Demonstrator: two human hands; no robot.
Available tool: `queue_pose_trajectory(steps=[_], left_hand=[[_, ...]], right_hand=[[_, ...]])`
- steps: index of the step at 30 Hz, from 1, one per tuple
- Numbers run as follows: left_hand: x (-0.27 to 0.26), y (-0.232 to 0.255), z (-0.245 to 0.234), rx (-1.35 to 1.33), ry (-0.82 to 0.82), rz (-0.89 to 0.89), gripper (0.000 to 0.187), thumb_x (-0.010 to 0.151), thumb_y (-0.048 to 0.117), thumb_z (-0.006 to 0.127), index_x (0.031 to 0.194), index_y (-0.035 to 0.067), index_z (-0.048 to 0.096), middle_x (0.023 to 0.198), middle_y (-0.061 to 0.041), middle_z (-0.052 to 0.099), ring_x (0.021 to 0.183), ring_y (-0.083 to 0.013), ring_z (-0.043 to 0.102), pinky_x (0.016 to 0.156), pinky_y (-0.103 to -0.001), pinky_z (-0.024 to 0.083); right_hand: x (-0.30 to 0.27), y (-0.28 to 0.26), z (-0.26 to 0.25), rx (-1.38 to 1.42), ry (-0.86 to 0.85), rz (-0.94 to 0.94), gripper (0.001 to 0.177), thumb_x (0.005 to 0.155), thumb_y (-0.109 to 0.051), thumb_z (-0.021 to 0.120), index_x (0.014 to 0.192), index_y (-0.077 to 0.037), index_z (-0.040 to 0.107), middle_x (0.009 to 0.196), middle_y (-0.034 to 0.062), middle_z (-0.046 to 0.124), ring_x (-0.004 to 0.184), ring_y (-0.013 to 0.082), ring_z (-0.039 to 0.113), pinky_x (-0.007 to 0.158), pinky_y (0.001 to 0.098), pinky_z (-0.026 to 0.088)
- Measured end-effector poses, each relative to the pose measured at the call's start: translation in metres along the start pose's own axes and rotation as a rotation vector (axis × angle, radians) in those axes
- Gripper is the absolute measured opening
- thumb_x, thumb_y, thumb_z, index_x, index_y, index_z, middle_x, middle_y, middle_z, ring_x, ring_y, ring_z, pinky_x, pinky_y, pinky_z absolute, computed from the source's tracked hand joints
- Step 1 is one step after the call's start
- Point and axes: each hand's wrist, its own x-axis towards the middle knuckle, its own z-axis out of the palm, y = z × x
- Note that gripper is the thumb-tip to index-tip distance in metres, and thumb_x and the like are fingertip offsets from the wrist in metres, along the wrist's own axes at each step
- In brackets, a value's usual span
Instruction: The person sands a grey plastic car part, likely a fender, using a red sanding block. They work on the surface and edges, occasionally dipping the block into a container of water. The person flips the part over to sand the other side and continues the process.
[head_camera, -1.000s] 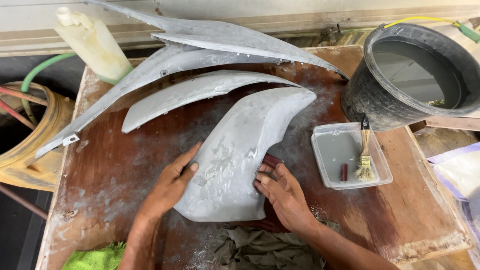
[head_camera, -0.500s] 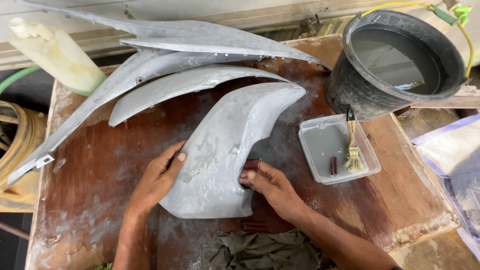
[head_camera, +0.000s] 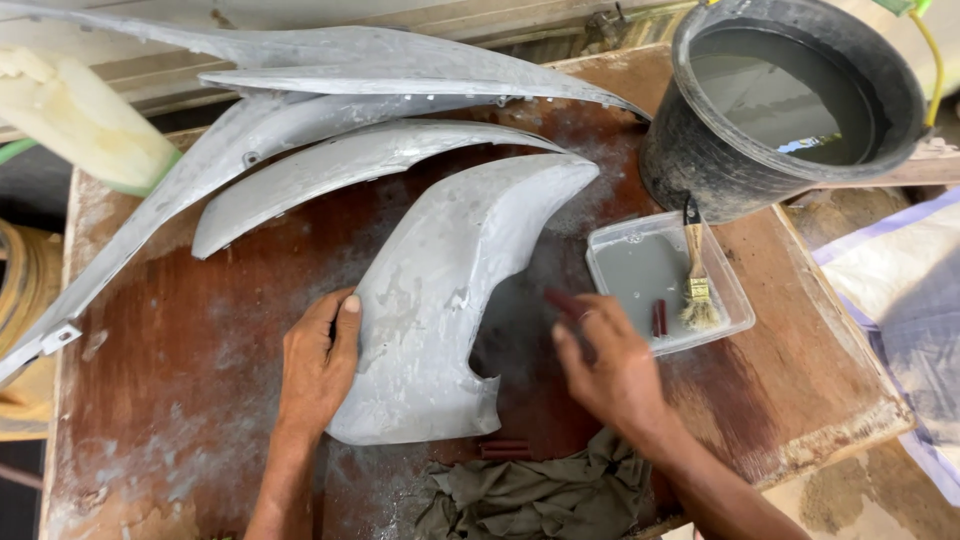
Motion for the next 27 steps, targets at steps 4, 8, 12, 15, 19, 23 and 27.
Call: queue_pose_trajectory(steps=[4, 8, 12, 15, 19, 23, 27], left_hand=[[0.000, 0.002, 0.005, 0.028, -0.003, 0.039, 0.033, 0.109, 0.024, 0.049, 0.115, 0.003, 0.074, 0.100, -0.024, 0.072, 0.098, -0.0428, 0.070, 0.087, -0.054, 0.054], [0.002, 0.002, 0.007, 0.054, 0.028, 0.056, 0.035, 0.111, 0.024, 0.047, 0.116, 0.003, 0.074, 0.097, -0.024, 0.071, 0.095, -0.0410, 0.070, 0.084, -0.052, 0.054], [0.006, 0.008, 0.008, 0.062, 0.049, 0.111, 0.035, 0.112, 0.022, 0.045, 0.120, 0.001, 0.072, 0.097, -0.026, 0.069, 0.094, -0.0418, 0.069, 0.083, -0.053, 0.054], [0.011, 0.011, 0.011, 0.065, 0.061, 0.144, 0.035, 0.112, 0.021, 0.045, 0.119, 0.000, 0.071, 0.096, -0.025, 0.069, 0.093, -0.0410, 0.069, 0.082, -0.052, 0.054], [0.015, 0.009, 0.017, 0.065, 0.064, 0.163, 0.034, 0.112, 0.022, 0.046, 0.120, 0.000, 0.071, 0.096, -0.024, 0.069, 0.092, -0.0408, 0.069, 0.082, -0.051, 0.055], [0.018, 0.010, 0.022, 0.053, 0.048, 0.158, 0.029, 0.110, 0.022, 0.051, 0.117, 0.004, 0.073, 0.090, -0.019, 0.068, 0.083, -0.0339, 0.068, 0.074, -0.047, 0.055], [0.019, 0.013, 0.022, 0.048, 0.064, 0.164, 0.027, 0.109, 0.020, 0.053, 0.116, 0.005, 0.074, 0.088, -0.018, 0.067, 0.081, -0.0313, 0.068, 0.072, -0.046, 0.055]], right_hand=[[0.002, 0.029, -0.022, -0.321, 0.018, 0.026, 0.022, 0.090, -0.021, 0.076, 0.095, -0.001, 0.068, 0.103, 0.0159, 0.067, 0.093, 0.0375, 0.071, 0.076, 0.0428, 0.057], [-0.014, 0.069, -0.010, -0.458, -0.097, 0.100, 0.034, 0.086, -0.039, 0.078, 0.093, -0.007, 0.070, 0.097, 0.0125, 0.067, 0.092, 0.0345, 0.070, 0.073, 0.0462, 0.057], [-0.019, 0.086, 0.000, -0.522, -0.153, 0.111, 0.021, 0.086, -0.031, 0.076, 0.092, -0.012, 0.069, 0.094, 0.0082, 0.068, 0.090, 0.0313, 0.071, 0.069, 0.0438, 0.057], [-0.015, 0.077, 0.000, -0.529, -0.142, 0.074, 0.014, 0.088, -0.025, 0.074, 0.090, -0.012, 0.068, 0.091, 0.0074, 0.066, 0.087, 0.0303, 0.070, 0.067, 0.0417, 0.056], [-0.017, 0.078, 0.005, -0.483, -0.140, 0.045, 0.014, 0.087, -0.024, 0.073, 0.091, -0.012, 0.068, 0.091, 0.0086, 0.064, 0.088, 0.0326, 0.068, 0.069, 0.0434, 0.054], [-0.010, 0.061, 0.010, -0.412, -0.182, 0.009, 0.010, 0.090, -0.023, 0.071, 0.089, -0.014, 0.067, 0.088, 0.0065, 0.062, 0.086, 0.0300, 0.069, 0.068, 0.0399, 0.054], [-0.002, 0.051, 0.017, -0.401, -0.182, -0.072, 0.013, 0.089, -0.025, 0.071, 0.092, -0.014, 0.065, 0.090, 0.0065, 0.061, 0.087, 0.0308, 0.068, 0.069, 0.0400, 0.053]])
